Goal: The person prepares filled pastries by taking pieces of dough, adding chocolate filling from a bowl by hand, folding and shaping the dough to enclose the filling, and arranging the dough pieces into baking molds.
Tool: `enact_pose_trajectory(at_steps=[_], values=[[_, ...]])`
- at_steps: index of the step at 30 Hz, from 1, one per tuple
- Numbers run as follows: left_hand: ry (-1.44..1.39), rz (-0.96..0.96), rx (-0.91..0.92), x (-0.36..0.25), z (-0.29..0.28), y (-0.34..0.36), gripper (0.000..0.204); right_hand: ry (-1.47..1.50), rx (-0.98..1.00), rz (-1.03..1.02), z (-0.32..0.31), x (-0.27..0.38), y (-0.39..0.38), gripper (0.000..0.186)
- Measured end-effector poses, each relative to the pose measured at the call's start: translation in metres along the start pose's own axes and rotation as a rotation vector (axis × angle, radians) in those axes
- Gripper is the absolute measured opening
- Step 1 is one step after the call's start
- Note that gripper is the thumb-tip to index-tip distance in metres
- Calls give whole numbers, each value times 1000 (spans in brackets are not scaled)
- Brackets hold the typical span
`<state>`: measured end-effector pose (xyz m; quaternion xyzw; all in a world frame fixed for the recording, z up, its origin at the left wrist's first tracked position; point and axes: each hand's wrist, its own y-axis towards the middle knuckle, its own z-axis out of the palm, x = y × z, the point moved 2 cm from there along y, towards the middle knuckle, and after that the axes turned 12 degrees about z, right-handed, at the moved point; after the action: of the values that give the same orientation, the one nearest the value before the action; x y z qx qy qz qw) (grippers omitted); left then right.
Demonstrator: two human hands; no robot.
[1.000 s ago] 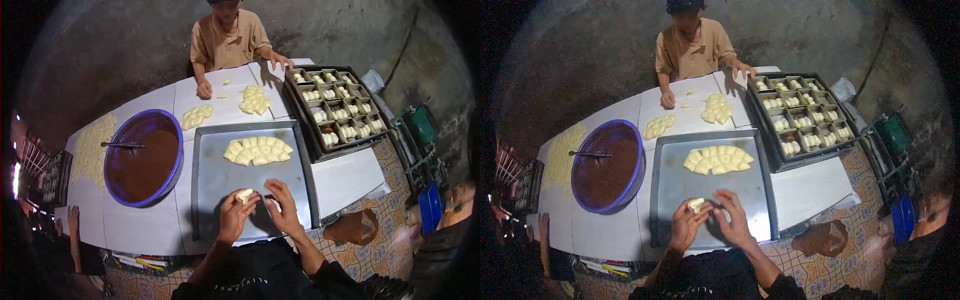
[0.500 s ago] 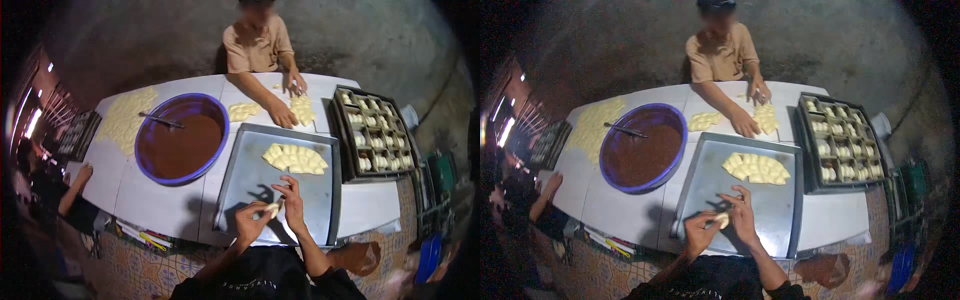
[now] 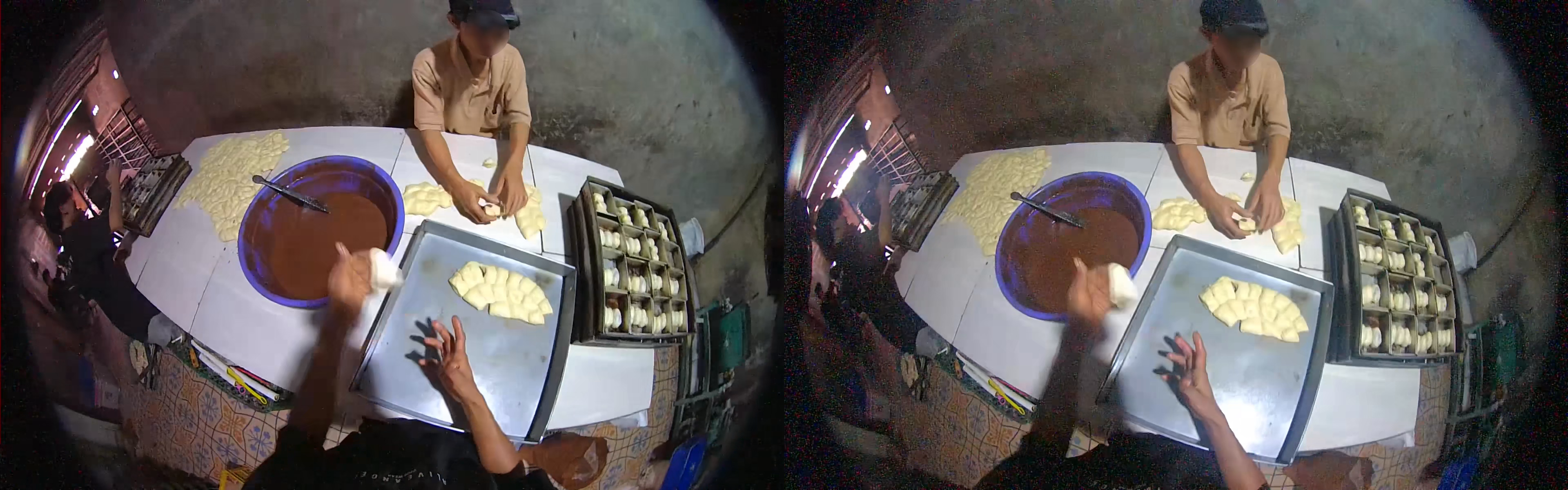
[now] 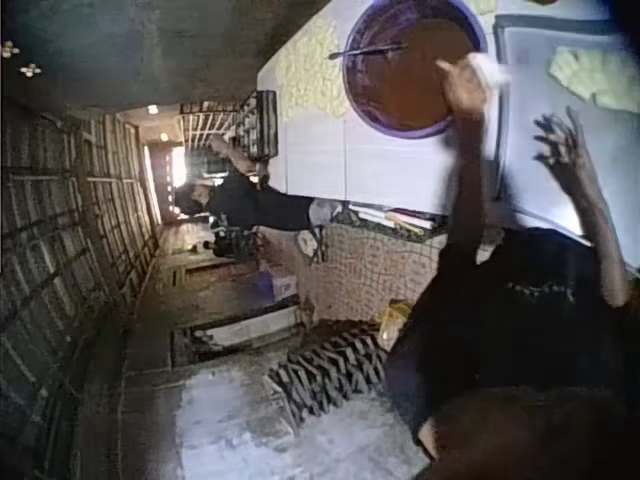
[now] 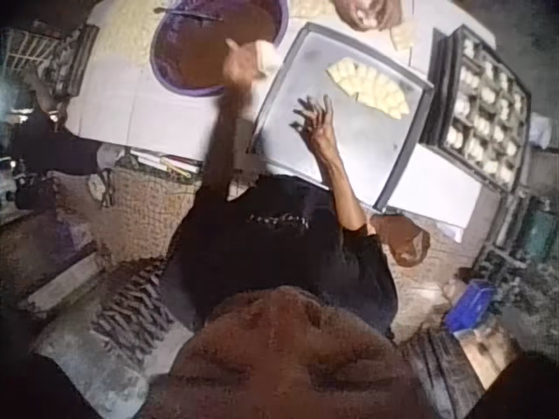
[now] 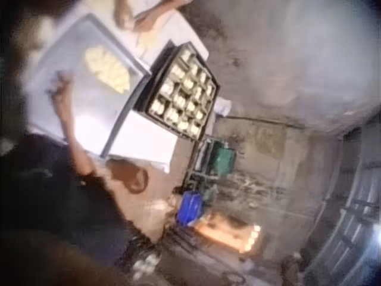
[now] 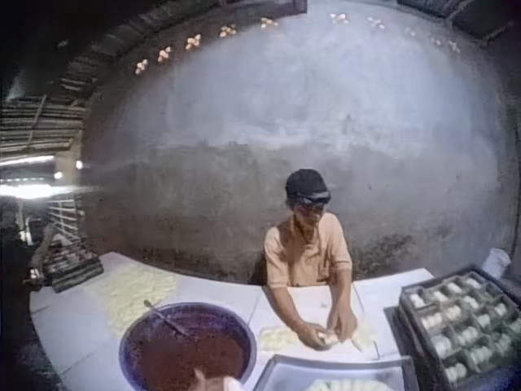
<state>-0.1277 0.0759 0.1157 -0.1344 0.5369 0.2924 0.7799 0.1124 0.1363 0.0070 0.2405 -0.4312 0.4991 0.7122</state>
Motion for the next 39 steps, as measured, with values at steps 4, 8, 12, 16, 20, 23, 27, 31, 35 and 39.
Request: enact_pose_trajectory(at_steps=[4, 8, 12, 16, 20, 23, 27, 31, 35, 39], values=[[1459, 180, -380, 38, -185, 52, 92, -17, 92, 15, 32, -9, 7, 98], [666, -552, 116, 48, -120, 63, 75, 39, -61, -3, -7, -26, 6, 77], [1309, 282, -59, 13, -30, 15, 75, 57, -131, 33, -7, -14, 7, 68], [-271, -218, 96, 37, 36, -52, 75, 677, -125, 354, 7, -5, 18, 40], [107, -121, 41, 70, 59, -88, 59, 504, -361, 258, -6, -7, 9, 12], [38, -321, -254, 79, 69, -105, 40, -620, -549, -162, 12, 22, -12, 28], [484, 123, 100, 95, 68, -126, 38, -908, -367, -369, 10, 35, -30, 26], [273, 55, 135, 94, 75, -133, 23, -467, -479, -254, 1, 43, -36, 17], [540, 262, 134, 108, 64, -141, 13, -719, -339, -361, 24, 60, -51, 18], [526, 151, 145, 121, 60, -154, 14, -688, -276, -40, 3, 30, -56, 19]])
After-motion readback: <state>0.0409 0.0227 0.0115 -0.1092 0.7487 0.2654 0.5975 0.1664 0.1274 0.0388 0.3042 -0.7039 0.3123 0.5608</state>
